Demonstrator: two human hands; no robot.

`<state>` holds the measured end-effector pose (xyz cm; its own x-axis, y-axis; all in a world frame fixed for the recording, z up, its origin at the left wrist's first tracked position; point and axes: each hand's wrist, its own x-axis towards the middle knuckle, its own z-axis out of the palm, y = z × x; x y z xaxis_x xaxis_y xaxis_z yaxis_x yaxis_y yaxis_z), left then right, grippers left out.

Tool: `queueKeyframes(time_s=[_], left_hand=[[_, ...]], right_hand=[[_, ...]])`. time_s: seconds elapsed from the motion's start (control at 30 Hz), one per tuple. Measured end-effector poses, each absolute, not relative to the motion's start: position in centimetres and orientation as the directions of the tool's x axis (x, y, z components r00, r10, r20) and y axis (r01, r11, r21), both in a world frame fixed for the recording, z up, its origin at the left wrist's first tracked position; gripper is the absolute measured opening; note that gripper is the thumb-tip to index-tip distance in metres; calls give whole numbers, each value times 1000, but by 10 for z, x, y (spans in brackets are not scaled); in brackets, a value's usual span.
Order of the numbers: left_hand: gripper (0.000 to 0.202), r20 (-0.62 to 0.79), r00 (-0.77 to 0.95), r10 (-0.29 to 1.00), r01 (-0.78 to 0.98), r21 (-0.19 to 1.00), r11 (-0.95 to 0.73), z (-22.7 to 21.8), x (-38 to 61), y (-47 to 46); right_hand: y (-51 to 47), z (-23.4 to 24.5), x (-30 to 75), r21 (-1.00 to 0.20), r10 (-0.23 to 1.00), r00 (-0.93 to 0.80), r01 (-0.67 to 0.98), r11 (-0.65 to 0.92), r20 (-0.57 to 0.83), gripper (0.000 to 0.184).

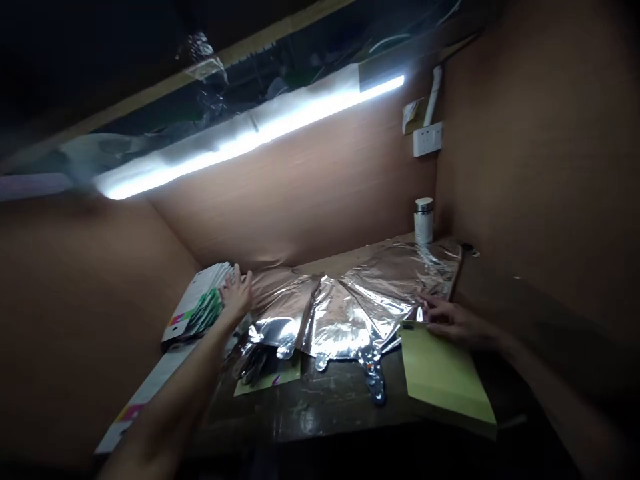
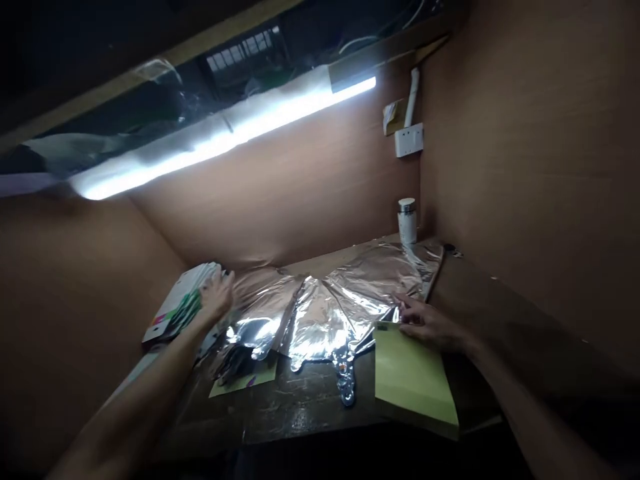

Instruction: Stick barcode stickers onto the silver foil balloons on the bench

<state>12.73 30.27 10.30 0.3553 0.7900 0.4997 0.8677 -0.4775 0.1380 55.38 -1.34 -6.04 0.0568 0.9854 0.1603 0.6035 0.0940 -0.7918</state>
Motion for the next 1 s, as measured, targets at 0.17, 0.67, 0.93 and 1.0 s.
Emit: queueKeyframes(time_s=[0.17, 0.67, 0.93, 1.0], left_hand=[[39, 376, 654, 657, 308, 660, -685, 67, 183, 205], [38, 120, 696, 708, 80, 967, -242, -15, 198, 108], [39, -36, 689, 724, 69, 998, -16, -26, 181, 108], [39, -71, 677, 733, 81, 996, 22, -32, 174, 110]], right_hand=[[-53, 1, 497, -919, 997, 46, 393, 31, 54, 41], [-8, -21, 359, -304, 837, 83, 947, 102, 540, 29], [6, -55, 323, -387, 779, 67, 892, 233, 623, 28], [3, -55, 319, -504, 780, 133, 825, 255, 612, 20]])
